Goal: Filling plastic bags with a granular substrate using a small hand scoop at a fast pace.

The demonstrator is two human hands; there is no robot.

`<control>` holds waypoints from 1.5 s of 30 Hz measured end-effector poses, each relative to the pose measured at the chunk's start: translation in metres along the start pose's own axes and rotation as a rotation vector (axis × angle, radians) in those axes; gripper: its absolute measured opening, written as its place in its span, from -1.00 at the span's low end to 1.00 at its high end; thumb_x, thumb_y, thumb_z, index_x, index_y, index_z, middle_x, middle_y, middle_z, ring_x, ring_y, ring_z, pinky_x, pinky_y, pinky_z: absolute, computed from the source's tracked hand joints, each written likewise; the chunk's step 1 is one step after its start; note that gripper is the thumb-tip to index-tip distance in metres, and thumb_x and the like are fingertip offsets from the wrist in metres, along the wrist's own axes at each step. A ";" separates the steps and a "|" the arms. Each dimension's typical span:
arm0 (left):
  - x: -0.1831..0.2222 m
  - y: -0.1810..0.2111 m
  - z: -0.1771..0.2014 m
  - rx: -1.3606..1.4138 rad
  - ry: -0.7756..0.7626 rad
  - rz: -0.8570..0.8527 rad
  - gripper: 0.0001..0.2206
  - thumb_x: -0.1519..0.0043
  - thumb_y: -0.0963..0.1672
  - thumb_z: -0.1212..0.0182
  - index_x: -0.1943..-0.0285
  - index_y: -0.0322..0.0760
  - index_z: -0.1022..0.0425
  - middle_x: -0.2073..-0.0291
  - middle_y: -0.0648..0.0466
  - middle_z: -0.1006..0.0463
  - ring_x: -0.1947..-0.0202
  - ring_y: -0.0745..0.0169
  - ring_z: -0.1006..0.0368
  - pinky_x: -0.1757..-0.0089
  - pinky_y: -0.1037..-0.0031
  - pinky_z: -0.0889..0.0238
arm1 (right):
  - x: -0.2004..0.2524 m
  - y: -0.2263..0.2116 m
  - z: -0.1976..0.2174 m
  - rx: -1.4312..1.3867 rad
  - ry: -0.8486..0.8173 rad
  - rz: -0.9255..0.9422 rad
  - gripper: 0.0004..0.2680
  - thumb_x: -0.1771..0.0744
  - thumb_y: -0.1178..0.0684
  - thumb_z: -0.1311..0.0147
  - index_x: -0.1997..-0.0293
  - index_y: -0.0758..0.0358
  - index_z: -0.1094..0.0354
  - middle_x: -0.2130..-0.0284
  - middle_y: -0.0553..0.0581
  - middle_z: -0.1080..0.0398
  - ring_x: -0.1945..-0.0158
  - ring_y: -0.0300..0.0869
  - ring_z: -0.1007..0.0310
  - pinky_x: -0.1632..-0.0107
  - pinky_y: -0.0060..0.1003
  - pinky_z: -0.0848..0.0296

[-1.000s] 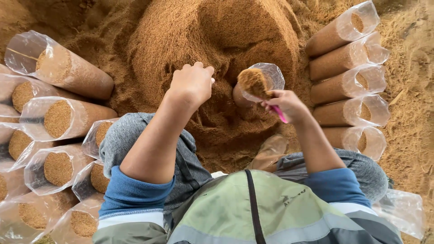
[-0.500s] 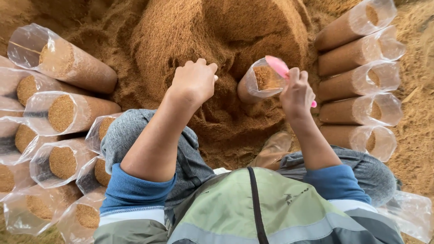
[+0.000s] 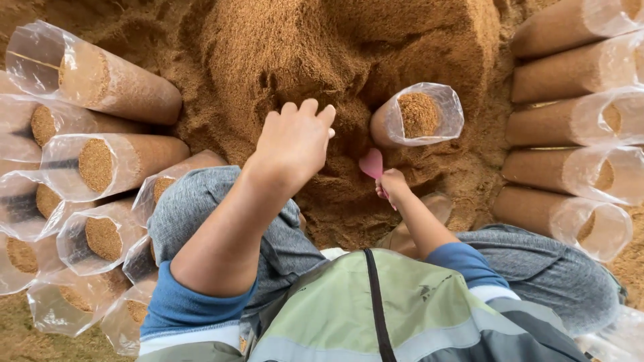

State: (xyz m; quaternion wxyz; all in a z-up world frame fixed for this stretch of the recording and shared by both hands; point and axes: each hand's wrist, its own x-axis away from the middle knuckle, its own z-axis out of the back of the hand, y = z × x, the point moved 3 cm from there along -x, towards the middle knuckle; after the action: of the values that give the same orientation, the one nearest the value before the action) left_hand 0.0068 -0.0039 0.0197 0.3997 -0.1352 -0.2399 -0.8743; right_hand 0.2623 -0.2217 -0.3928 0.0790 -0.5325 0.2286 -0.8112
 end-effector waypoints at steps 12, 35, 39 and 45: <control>-0.011 0.000 -0.008 -0.035 -0.013 -0.009 -0.66 -0.41 -0.09 0.08 -0.35 -0.21 -0.31 -0.01 -0.13 -0.42 -0.02 -0.22 -0.42 -0.04 -0.05 -0.26 | -0.100 -0.041 -0.077 -0.191 -0.121 0.084 -0.61 -0.32 0.27 -0.06 -0.32 0.37 -0.16 0.15 0.28 -0.42 0.26 -0.13 -0.53 0.20 -0.25 -0.62; -0.076 -0.011 -0.042 0.030 0.018 0.009 -0.77 -0.34 -0.07 -0.01 -0.11 -0.08 -0.49 0.01 -0.10 -0.45 0.00 -0.27 -0.45 0.06 -0.09 -0.34 | 0.112 -0.145 -0.008 -0.475 -0.385 0.198 -0.72 -0.32 0.27 -0.12 -0.16 0.32 -0.28 0.29 0.19 -0.53 0.36 -0.20 -0.57 0.31 -0.36 -0.60; -0.059 -0.003 -0.024 0.034 0.027 0.032 -0.76 -0.32 -0.11 0.02 -0.07 -0.11 -0.53 -0.01 -0.10 -0.48 -0.02 -0.26 -0.48 0.02 -0.09 -0.35 | 0.141 -0.159 0.025 -0.492 -0.373 0.228 -0.70 -0.32 0.29 -0.10 -0.20 0.34 -0.24 0.29 0.19 -0.52 0.35 -0.19 -0.56 0.30 -0.36 -0.60; -0.054 0.000 -0.019 0.046 0.062 0.025 -0.76 -0.33 -0.13 0.00 -0.07 -0.17 -0.55 0.02 -0.13 -0.50 0.01 -0.25 -0.51 0.03 -0.10 -0.38 | 0.171 -0.189 0.086 -0.406 -0.315 0.292 -0.61 -0.35 0.27 -0.07 -0.36 0.43 -0.11 0.22 0.23 -0.47 0.30 -0.16 -0.56 0.23 -0.32 -0.62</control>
State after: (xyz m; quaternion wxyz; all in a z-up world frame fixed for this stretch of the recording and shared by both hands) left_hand 0.0409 0.0201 -0.0195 0.4206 -0.1019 -0.2460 -0.8673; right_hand 0.2896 -0.1432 -0.1375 0.1210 -0.6182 0.4454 -0.6362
